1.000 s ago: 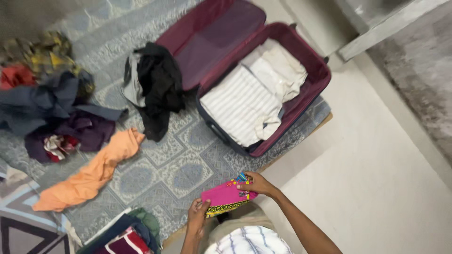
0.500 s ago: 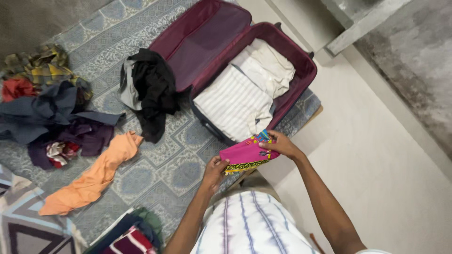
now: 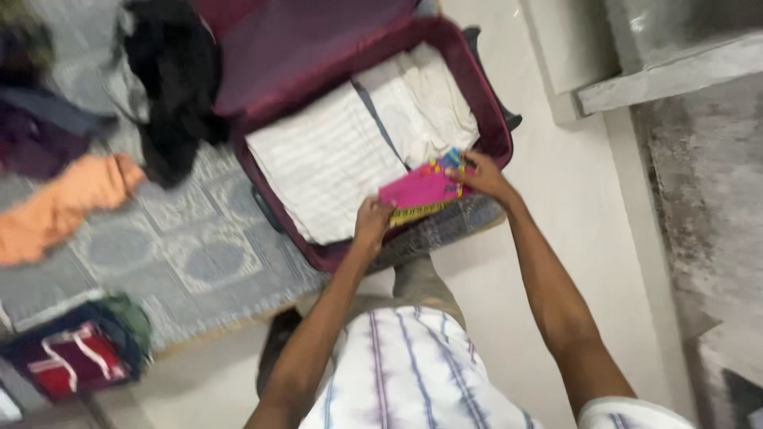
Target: The person folds various pieces of clothing, including a colorful patterned cloth, a maroon and white striped shirt, a dark blue shirt, a green shirt, and a grey shirt. They place each folded item into an open maroon suitcase on a bed.
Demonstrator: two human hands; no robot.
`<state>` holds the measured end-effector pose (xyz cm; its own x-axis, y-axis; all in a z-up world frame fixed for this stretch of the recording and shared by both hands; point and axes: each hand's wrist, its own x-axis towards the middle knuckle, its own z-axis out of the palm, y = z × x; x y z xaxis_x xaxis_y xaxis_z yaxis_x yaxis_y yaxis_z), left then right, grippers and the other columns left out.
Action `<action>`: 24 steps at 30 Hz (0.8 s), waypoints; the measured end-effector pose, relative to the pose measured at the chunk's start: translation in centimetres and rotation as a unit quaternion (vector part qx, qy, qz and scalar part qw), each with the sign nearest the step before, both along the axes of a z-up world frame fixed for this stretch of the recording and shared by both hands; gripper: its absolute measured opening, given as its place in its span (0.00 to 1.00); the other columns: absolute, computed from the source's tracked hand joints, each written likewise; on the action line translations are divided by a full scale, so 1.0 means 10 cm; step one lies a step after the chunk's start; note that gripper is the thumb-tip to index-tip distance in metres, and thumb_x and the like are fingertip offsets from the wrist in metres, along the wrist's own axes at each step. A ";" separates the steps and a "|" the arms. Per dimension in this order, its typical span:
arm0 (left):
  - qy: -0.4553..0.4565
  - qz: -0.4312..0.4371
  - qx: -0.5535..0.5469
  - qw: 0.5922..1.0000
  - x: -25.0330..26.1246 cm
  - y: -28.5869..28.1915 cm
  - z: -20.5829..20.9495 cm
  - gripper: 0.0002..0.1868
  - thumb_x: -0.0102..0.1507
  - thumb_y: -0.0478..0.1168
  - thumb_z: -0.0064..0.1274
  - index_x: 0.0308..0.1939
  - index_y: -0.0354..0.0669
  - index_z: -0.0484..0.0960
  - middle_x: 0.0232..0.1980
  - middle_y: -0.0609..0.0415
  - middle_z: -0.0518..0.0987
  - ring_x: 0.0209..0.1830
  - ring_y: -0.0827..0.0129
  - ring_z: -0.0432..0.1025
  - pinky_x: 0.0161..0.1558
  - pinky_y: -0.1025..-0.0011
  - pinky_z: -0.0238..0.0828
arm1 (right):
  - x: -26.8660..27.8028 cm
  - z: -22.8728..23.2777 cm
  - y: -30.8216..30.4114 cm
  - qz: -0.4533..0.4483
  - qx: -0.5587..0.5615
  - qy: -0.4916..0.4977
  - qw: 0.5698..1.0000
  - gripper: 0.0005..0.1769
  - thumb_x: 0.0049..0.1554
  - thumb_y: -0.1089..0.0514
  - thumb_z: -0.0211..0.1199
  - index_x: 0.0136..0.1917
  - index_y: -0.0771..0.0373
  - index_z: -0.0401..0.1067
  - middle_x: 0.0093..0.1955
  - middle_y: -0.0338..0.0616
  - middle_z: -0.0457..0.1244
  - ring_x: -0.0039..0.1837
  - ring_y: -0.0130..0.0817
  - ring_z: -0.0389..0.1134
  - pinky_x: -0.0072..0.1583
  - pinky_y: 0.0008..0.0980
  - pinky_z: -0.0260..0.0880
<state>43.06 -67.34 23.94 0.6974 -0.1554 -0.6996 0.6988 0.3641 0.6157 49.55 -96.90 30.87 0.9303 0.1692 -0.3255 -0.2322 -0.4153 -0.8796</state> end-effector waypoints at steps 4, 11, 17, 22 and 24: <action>-0.012 0.044 0.039 0.998 0.13 -0.71 -0.67 0.15 0.61 0.35 0.60 0.50 0.39 0.75 0.40 0.53 0.83 0.35 0.73 0.74 0.35 0.74 0.71 | 0.36 -0.42 -0.48 0.014 -0.012 0.028 0.999 0.25 0.57 0.48 0.72 0.60 0.67 0.75 0.53 0.41 0.70 0.56 0.27 0.68 0.60 0.30 0.69; -0.073 -0.109 0.461 0.878 0.16 -1.36 -1.18 0.15 0.58 0.42 0.57 0.45 0.37 0.81 0.42 0.36 0.83 0.45 0.41 0.78 0.49 0.50 0.75 | 0.71 -1.10 -0.84 0.121 -0.195 -0.001 0.973 0.27 0.56 0.45 0.71 0.59 0.67 0.75 0.52 0.59 0.69 0.54 0.51 0.72 0.56 0.44 0.70; 0.117 -0.190 0.472 0.853 0.34 -1.46 -0.93 0.18 0.58 0.41 0.53 0.50 0.39 0.80 0.51 0.32 0.80 0.53 0.37 0.75 0.52 0.46 0.73 | 0.68 -1.51 -0.87 0.205 -0.247 0.005 0.947 0.20 0.56 0.52 0.67 0.56 0.68 0.73 0.49 0.62 0.68 0.53 0.60 0.69 0.55 0.53 0.69; 0.081 -0.267 0.459 0.844 0.42 -1.49 -1.13 0.17 0.61 0.42 0.51 0.51 0.37 0.81 0.52 0.31 0.80 0.54 0.38 0.76 0.53 0.47 0.74 | 0.65 -1.77 -0.92 0.195 -0.288 -0.033 0.937 0.16 0.55 0.58 0.65 0.55 0.67 0.72 0.51 0.63 0.67 0.56 0.63 0.68 0.57 0.56 0.67; 0.004 -0.338 0.481 0.809 0.47 -1.42 -1.08 0.15 0.65 0.41 0.47 0.51 0.36 0.81 0.51 0.33 0.81 0.52 0.40 0.77 0.52 0.48 0.75 | 0.65 -1.81 -0.94 0.185 -0.311 -0.029 0.932 0.14 0.57 0.61 0.63 0.56 0.67 0.72 0.55 0.64 0.67 0.58 0.65 0.66 0.60 0.57 0.66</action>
<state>47.80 -81.59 13.17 0.6763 0.1197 -0.7269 0.5430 -0.7477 0.3821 56.07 -106.33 12.78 0.8651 0.2772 -0.4179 0.0691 -0.8912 -0.4482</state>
